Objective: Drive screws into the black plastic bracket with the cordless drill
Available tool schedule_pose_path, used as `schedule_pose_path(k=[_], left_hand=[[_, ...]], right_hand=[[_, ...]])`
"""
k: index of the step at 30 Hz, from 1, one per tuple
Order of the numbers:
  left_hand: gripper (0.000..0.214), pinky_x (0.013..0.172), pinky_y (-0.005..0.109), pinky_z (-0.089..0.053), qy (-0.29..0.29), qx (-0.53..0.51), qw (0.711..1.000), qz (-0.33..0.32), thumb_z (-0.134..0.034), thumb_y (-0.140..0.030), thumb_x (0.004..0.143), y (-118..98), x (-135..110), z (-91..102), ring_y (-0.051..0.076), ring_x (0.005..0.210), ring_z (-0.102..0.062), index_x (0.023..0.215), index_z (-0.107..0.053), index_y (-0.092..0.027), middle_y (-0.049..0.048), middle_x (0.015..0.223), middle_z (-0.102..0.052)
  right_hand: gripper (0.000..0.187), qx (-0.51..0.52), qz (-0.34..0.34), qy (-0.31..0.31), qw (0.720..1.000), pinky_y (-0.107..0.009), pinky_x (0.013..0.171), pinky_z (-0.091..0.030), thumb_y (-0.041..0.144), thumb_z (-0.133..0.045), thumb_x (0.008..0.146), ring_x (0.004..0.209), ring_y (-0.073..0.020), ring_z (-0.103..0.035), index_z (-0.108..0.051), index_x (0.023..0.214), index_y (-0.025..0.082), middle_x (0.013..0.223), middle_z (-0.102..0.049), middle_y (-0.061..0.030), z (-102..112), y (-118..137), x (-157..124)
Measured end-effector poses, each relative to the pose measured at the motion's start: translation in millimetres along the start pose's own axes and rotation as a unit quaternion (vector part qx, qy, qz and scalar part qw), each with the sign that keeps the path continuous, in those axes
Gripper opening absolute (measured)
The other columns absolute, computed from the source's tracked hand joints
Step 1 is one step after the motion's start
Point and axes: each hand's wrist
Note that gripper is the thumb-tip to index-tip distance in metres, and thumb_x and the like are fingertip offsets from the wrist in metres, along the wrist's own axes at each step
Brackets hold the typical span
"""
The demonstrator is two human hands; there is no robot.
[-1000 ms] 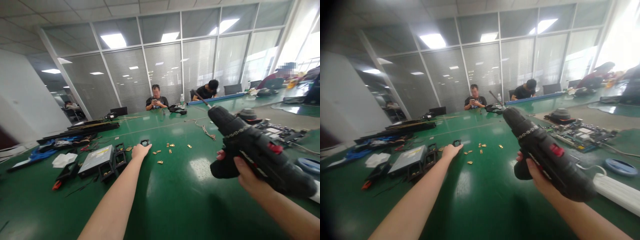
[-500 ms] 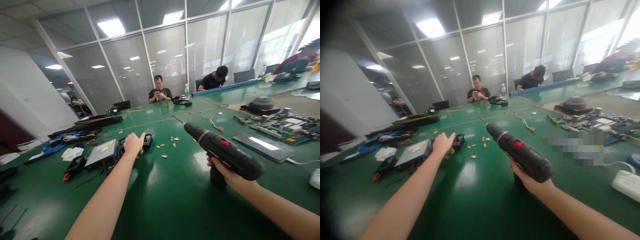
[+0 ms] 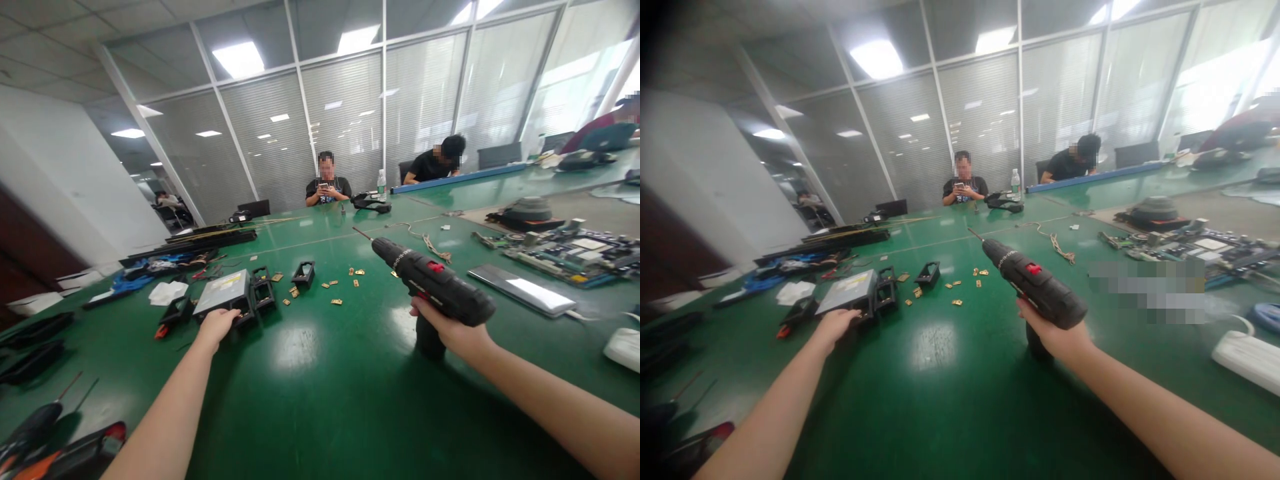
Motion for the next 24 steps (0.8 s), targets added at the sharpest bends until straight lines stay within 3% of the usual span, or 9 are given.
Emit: schedule_pose_path(k=[3, 5, 9, 12, 17, 24], left_hand=[[0.019, 0.069, 0.038, -0.048, 0.003, 0.097, 0.995, 0.005, -0.067, -0.04, 0.067, 0, -11, -2.6, 0.031, 0.075, -0.065, 0.067, -0.068, -0.021, 0.0103, 0.074, -0.071], [0.018, 0.071, 0.036, -0.046, -0.015, 0.103, 0.994, -0.026, -0.063, -0.04, 0.071, -2, -19, -1.9, 0.029, 0.078, -0.063, 0.07, -0.066, -0.022, 0.0089, 0.079, -0.071], [0.017, 0.067, 0.031, -0.043, -0.052, 0.016, 0.997, -0.063, -0.056, -0.038, 0.078, -3, -41, -4.8, 0.024, 0.076, -0.06, 0.072, -0.059, -0.023, 0.0033, 0.075, -0.065], [0.017, 0.064, 0.029, -0.044, -0.039, -0.09, 0.994, -0.047, -0.055, -0.038, 0.079, -8, -59, -10.8, 0.021, 0.074, -0.059, 0.072, -0.056, -0.022, 0.0006, 0.071, -0.061], [0.011, 0.057, 0.026, -0.047, 0.0, -0.28, 0.958, 0.057, -0.06, -0.032, 0.078, -33, -86, -16.3, 0.017, 0.066, -0.061, 0.076, -0.056, -0.021, -0.0014, 0.071, -0.06], [0.009, 0.055, 0.025, -0.055, 0.081, -0.441, 0.862, 0.236, -0.066, -0.017, 0.078, -69, -125, -7.4, 0.015, 0.061, -0.067, 0.086, -0.062, -0.018, 0.003, 0.075, -0.068]], right_hand=[[0.037, 0.0, -0.002, -0.008, 1.0, -0.047, 0.073, -0.063, 0.052, -0.076, 0.078, 0.072, -0.031, -0.076, -0.073, 0.093, 0.018, 0.077, -0.078, -0.0097, 0, -1, 0], [0.037, 0.0, -0.002, -0.012, 1.0, -0.047, 0.072, -0.063, 0.052, -0.076, 0.078, 0.071, -0.0306, -0.075, -0.072, 0.095, 0.018, 0.076, -0.078, -0.0093, 0, -1, 0], [0.036, 0.001, 0.005, -0.006, 1.0, -0.046, 0.074, -0.063, 0.049, -0.075, 0.078, 0.071, -0.0296, -0.075, -0.071, 0.098, 0.019, 0.076, -0.077, -0.0078, 0, -1, -1], [0.036, -0.003, 0.01, 0.007, 1.0, -0.049, 0.078, -0.062, 0.049, -0.077, 0.076, 0.076, -0.0314, -0.075, -0.072, 0.096, 0.019, 0.078, -0.077, -0.0082, 2, -1, -1], [0.034, -0.005, 0.026, 0.03, 0.999, -0.052, 0.087, -0.06, 0.047, -0.079, 0.074, 0.088, -0.0342, -0.075, -0.073, 0.095, 0.02, 0.082, -0.077, -0.0095, 6, 2, 0], [0.032, 0.004, 0.033, 0.031, 0.999, -0.053, 0.088, -0.06, 0.046, -0.077, 0.077, 0.092, -0.036, -0.075, -0.073, 0.098, 0.021, 0.081, -0.077, -0.0092, 5, 1, 0]])
Point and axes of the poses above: each hand's wrist, its own x-axis towards the middle knuckle, its own z-axis out of the back of the hand, y = z × x
